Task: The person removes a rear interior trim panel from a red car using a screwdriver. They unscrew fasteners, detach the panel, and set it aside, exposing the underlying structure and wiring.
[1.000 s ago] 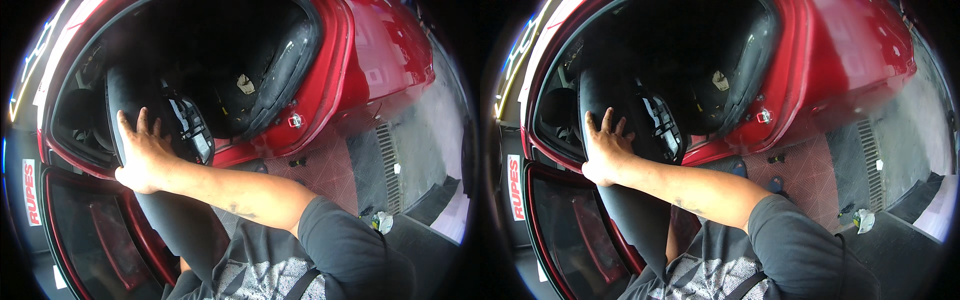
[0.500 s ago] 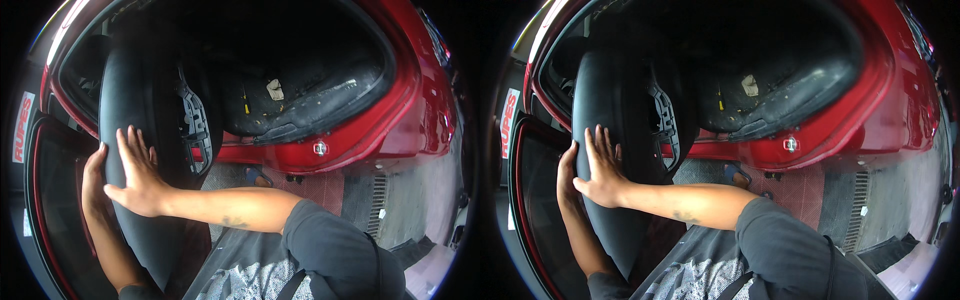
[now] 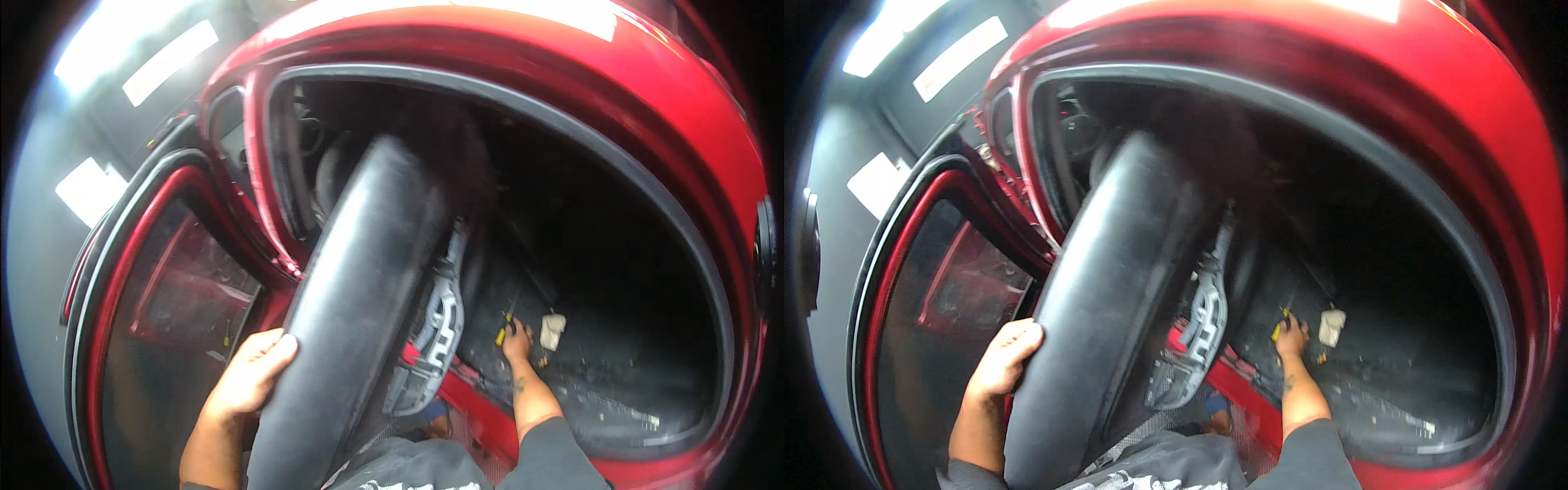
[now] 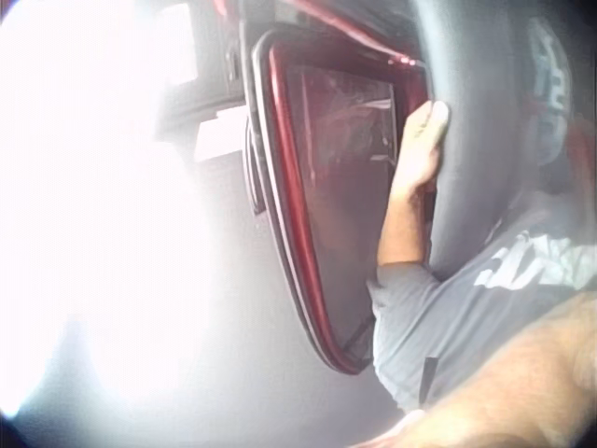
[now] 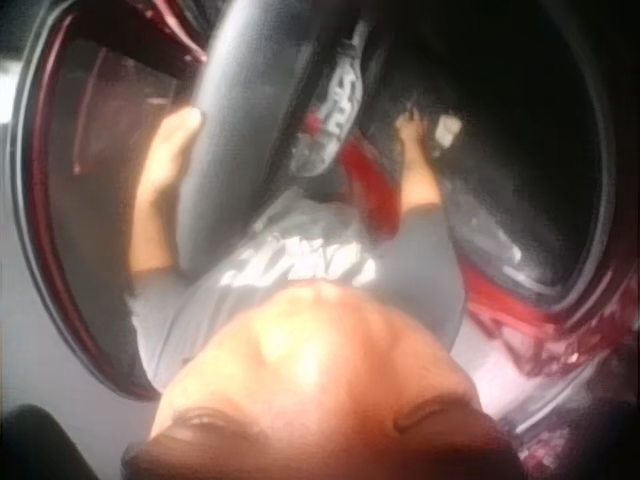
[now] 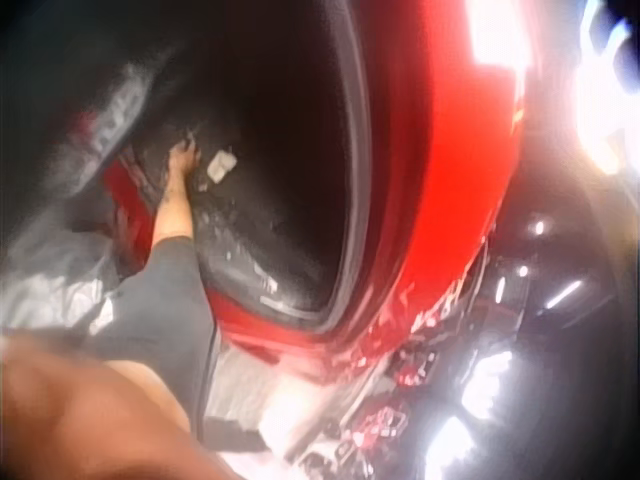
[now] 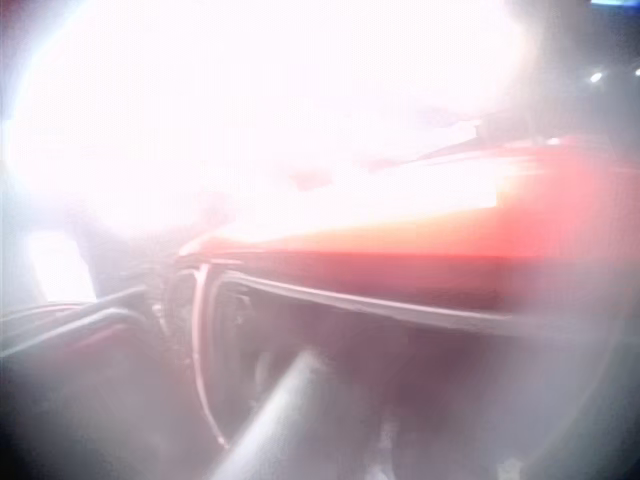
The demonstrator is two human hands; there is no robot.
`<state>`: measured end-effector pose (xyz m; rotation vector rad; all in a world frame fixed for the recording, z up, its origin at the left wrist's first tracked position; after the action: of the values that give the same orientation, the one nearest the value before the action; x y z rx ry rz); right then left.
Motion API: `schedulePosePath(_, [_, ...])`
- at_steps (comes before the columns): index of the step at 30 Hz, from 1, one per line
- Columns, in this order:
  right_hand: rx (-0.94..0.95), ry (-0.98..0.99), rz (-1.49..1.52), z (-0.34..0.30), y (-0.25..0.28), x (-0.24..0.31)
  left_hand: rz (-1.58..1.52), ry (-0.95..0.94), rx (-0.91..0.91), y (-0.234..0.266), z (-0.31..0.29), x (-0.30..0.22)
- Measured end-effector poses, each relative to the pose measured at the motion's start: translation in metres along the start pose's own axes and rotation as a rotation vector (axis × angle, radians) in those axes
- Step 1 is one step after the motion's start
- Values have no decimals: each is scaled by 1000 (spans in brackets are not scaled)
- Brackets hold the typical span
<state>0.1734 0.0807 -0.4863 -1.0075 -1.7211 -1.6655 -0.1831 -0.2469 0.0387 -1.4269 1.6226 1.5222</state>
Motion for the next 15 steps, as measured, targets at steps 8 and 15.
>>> schedulePosePath(8, [337, -71, -245, 9, -80, -9, -39, 88, 21, 1, -12, 0])
schedulePosePath(15, [245, -47, -87, 28, -71, -51, -1, 36, 115, 5, 0, -8])
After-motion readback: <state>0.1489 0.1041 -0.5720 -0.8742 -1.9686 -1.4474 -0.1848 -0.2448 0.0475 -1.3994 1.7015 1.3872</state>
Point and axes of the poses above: each hand's wrist, its own z-axis towards the middle knuckle, its own y-axis out of the back of the hand, x = y × z, the point moved 5 cm from there along z, towards the middle knuckle, and after that the axes turned 11 degrees about z, right-handed, at the moved point
